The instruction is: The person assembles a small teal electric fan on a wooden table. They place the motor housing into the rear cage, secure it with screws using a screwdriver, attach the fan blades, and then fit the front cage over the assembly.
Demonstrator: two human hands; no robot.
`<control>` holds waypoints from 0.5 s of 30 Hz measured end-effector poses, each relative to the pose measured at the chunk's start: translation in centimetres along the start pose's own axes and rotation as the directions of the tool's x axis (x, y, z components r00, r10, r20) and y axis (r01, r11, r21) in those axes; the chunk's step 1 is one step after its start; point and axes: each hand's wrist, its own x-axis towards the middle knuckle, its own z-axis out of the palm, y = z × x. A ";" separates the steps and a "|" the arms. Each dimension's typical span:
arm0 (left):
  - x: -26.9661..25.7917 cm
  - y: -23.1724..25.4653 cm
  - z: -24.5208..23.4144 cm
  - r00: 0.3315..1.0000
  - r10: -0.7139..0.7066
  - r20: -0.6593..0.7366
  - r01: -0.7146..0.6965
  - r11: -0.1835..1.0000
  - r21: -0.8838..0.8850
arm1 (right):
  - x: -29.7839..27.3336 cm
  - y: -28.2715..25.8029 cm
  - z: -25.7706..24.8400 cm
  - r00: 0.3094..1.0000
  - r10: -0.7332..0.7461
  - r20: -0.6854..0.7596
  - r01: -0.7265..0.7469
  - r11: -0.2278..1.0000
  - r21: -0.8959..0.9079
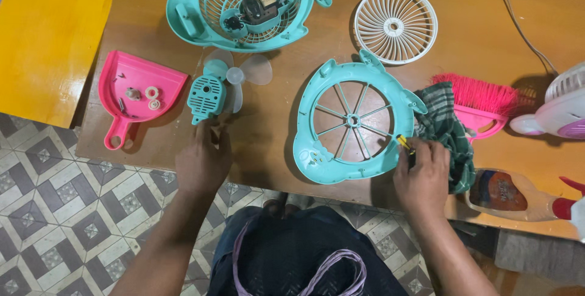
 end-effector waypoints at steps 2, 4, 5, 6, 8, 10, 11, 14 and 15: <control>1.1 -0.4 0.3 0.992 0.079 -0.099 -0.076 0.997 0.032 | 0.5 1.1 1.0 0.999 0.020 -0.033 -0.022 0.998 -0.062; 2.6 -1.0 1.2 0.946 0.195 -0.259 -0.174 0.979 0.103 | 0.9 2.1 1.9 0.997 0.062 -0.039 -0.065 0.994 -0.087; 3.5 -1.5 1.5 0.945 0.188 -0.266 -0.161 0.980 0.119 | 1.1 2.5 2.1 0.995 0.094 -0.031 -0.096 0.992 -0.083; 4.3 -2.1 1.9 0.945 0.180 -0.274 -0.148 0.980 0.135 | 1.3 2.7 2.2 0.992 0.126 -0.022 -0.127 0.989 -0.080; 5.9 -3.3 2.5 0.946 0.181 -0.269 -0.140 0.976 0.164 | 1.5 2.8 2.3 0.993 0.115 -0.035 -0.117 0.990 -0.078; 6.9 -4.4 3.1 0.950 0.196 -0.244 -0.151 0.970 0.191 | 1.6 2.7 2.0 0.994 0.102 -0.048 -0.105 0.991 -0.078; 7.0 -4.9 3.2 0.959 0.173 -0.222 -0.137 0.976 0.168 | 1.5 2.3 1.9 0.994 0.096 -0.054 -0.100 0.992 -0.077; 6.8 -5.6 3.6 0.979 0.101 -0.178 -0.081 0.990 0.118 | 2.2 1.4 1.5 0.995 0.083 -0.050 -0.087 0.992 -0.088; 6.5 -5.8 3.5 0.981 0.072 -0.178 -0.052 0.992 0.115 | 2.6 0.9 1.4 0.996 0.079 -0.044 -0.083 0.992 -0.092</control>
